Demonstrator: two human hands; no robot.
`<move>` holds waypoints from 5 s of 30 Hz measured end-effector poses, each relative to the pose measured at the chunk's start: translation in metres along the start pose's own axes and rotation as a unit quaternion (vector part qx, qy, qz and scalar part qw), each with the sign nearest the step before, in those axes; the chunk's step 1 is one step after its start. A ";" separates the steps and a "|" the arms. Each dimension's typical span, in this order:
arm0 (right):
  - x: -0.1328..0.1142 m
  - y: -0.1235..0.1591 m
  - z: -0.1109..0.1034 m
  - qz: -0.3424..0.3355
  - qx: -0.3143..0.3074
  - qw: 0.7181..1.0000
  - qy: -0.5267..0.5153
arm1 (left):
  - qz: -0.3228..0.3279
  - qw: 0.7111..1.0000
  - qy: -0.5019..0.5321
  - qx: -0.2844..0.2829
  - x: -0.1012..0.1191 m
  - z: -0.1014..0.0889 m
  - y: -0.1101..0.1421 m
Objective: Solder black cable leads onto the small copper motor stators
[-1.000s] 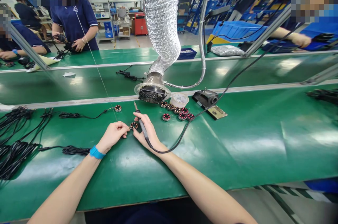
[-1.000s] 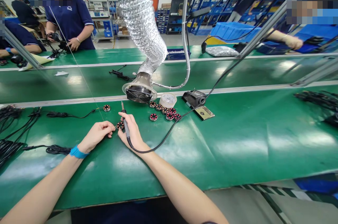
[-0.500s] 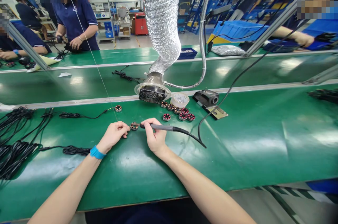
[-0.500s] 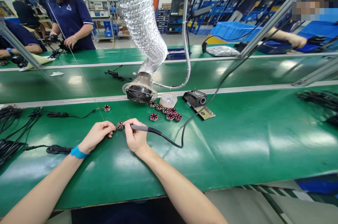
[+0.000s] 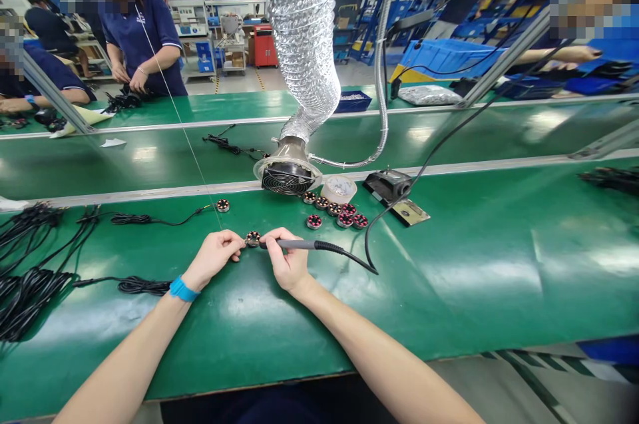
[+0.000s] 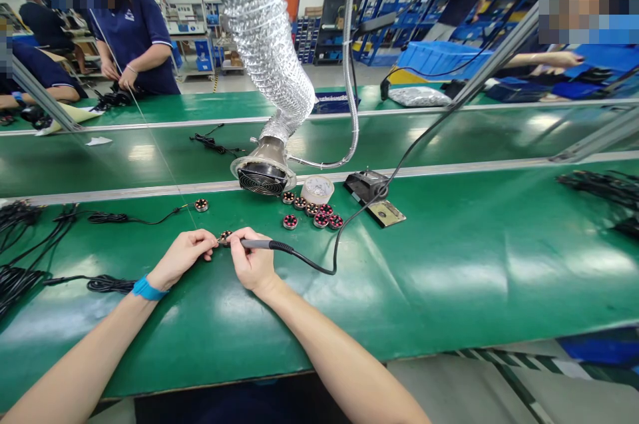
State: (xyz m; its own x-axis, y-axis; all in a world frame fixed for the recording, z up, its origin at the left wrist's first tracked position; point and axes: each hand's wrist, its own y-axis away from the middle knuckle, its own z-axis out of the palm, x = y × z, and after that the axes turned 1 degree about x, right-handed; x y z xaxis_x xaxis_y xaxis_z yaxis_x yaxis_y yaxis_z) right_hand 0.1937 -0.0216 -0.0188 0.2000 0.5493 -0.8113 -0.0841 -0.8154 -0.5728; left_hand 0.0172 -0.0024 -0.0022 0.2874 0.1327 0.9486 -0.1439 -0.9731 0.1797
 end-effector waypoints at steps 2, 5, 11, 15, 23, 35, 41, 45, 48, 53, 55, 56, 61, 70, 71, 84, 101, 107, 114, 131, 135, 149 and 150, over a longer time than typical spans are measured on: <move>-0.001 -0.001 0.001 -0.001 -0.003 1.000 0.001 | 0.001 1.000 0.001 0.001 0.000 0.000 0.000; -0.003 -0.002 0.001 -0.005 -0.004 1.000 0.003 | -0.001 1.000 0.005 0.001 0.000 0.000 0.000; -0.006 -0.003 0.001 -0.003 -0.002 1.000 -0.002 | -0.003 1.000 0.004 -0.003 0.001 0.000 0.000; -0.005 -0.002 0.001 0.001 0.001 1.000 0.000 | -0.004 1.000 0.011 -0.007 0.001 -0.001 0.000; -0.002 -0.002 0.000 0.007 0.025 1.000 -0.004 | -0.002 1.000 0.001 -0.006 -0.001 0.000 0.000; -0.001 -0.003 0.000 0.000 0.027 1.000 0.002 | -0.004 1.000 0.009 -0.018 0.000 -0.002 0.000; -0.004 -0.004 -0.001 0.000 0.028 1.000 0.008 | -0.003 1.000 0.004 -0.021 -0.001 -0.002 0.000; -0.002 -0.004 0.000 -0.003 0.025 1.000 0.017 | -0.007 1.000 0.000 -0.021 -0.001 -0.002 0.000; -0.001 -0.004 0.000 -0.003 0.029 0.999 0.021 | -0.006 1.000 0.002 -0.022 -0.001 -0.002 0.000; -0.004 -0.006 0.001 0.008 0.028 0.998 0.050 | -0.002 1.000 0.002 -0.022 -0.004 -0.002 -0.002; -0.005 -0.008 0.002 0.016 0.023 0.998 0.061 | -0.003 1.000 0.002 -0.022 -0.005 -0.002 -0.002; -0.005 -0.009 0.003 0.020 0.019 0.998 0.064 | -0.004 1.000 0.002 -0.022 -0.005 -0.002 -0.002; 0.008 -0.008 0.007 0.019 -0.051 0.993 0.104 | -0.004 1.000 0.004 -0.022 -0.004 -0.001 -0.002; 0.033 0.002 0.013 0.003 -0.169 0.982 0.089 | -0.001 1.000 0.012 -0.016 -0.008 -0.001 -0.003; 0.034 0.002 0.014 0.002 -0.172 0.982 0.085 | 0.000 1.000 0.011 -0.015 -0.008 -0.001 -0.004; 0.024 -0.009 0.004 -0.106 -0.135 0.974 0.149 | 0.066 0.997 -0.021 0.012 -0.004 0.002 0.003; 0.029 -0.006 0.006 -0.060 -0.120 0.984 0.115 | 0.034 0.998 0.036 0.050 0.004 -0.003 0.006; 0.031 -0.004 0.008 -0.052 -0.136 0.985 0.095 | -0.005 0.993 0.114 0.014 -0.004 -0.007 0.002; 0.034 -0.003 0.010 -0.038 -0.142 0.986 0.077 | -0.051 0.992 0.111 -0.011 -0.003 -0.005 0.002; 0.030 -0.003 0.009 -0.029 -0.137 0.985 0.101 | -0.033 0.993 0.109 0.024 -0.005 -0.004 0.001; 0.030 -0.002 0.010 -0.036 -0.135 0.986 0.094 | -0.033 0.991 0.131 0.008 -0.003 -0.005 0.001; 0.029 -0.002 0.011 -0.026 -0.140 0.986 0.083 | -0.028 0.996 0.071 0.041 0.002 -0.001 0.004; 0.028 -0.002 0.011 -0.026 -0.140 0.986 0.084 | -0.026 0.997 0.062 0.045 0.003 0.000 0.004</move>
State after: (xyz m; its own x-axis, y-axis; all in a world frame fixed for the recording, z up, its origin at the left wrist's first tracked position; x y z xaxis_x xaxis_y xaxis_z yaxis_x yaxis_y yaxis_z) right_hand 0.1893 -0.0022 -0.0415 0.3587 0.5722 -0.7376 0.1982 -0.8188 -0.5388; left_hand 0.0175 -0.0057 0.0012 0.1722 0.1993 0.9647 -0.0451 -0.9767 0.2098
